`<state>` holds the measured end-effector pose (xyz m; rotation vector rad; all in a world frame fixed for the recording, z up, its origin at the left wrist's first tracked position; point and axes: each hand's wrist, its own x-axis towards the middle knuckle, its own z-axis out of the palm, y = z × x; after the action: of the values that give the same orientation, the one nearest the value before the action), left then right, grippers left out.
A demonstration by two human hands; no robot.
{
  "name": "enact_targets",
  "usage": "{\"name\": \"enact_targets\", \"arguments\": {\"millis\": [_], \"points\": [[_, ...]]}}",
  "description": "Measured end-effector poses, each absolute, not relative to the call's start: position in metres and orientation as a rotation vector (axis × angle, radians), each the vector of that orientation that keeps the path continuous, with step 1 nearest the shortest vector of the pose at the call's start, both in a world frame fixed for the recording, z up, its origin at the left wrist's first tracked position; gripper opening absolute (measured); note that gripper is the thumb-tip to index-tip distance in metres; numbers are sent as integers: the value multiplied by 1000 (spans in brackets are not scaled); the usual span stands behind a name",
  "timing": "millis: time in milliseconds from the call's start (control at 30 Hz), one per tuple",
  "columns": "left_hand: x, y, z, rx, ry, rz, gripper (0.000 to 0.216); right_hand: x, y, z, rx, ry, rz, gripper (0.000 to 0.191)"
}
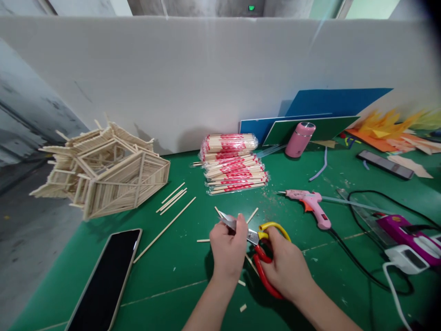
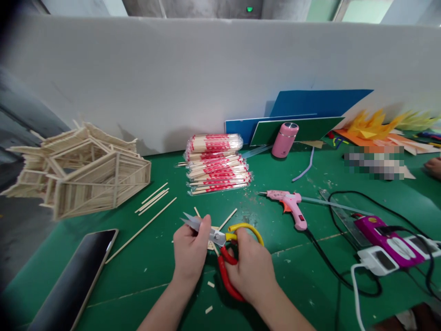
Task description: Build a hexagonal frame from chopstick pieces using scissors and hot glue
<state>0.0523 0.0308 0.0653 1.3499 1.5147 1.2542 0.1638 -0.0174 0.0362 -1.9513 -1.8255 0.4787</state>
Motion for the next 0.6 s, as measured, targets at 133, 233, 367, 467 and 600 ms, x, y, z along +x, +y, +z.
{"name": "enact_targets", "arguments": {"millis": [133,233,367,467,600], "points": [[50,35,70,1308,1464,1259,23,168,-15,41,-1985,-1812,378,16],[45,39,73,1274,1465,1297,21,171,-16,41,-1958,-1817,354,16],[41,43,74,1263,1431,1306,21,171,-18,42,-1934,-1796,355,15],[40,44,75,1256,1409,1293,22,171,-19,44,-1956,-1782,366,15],[28,41,87,1372,1403,1358,21,186,-15,42,-2002,-1729,447,12]]}}
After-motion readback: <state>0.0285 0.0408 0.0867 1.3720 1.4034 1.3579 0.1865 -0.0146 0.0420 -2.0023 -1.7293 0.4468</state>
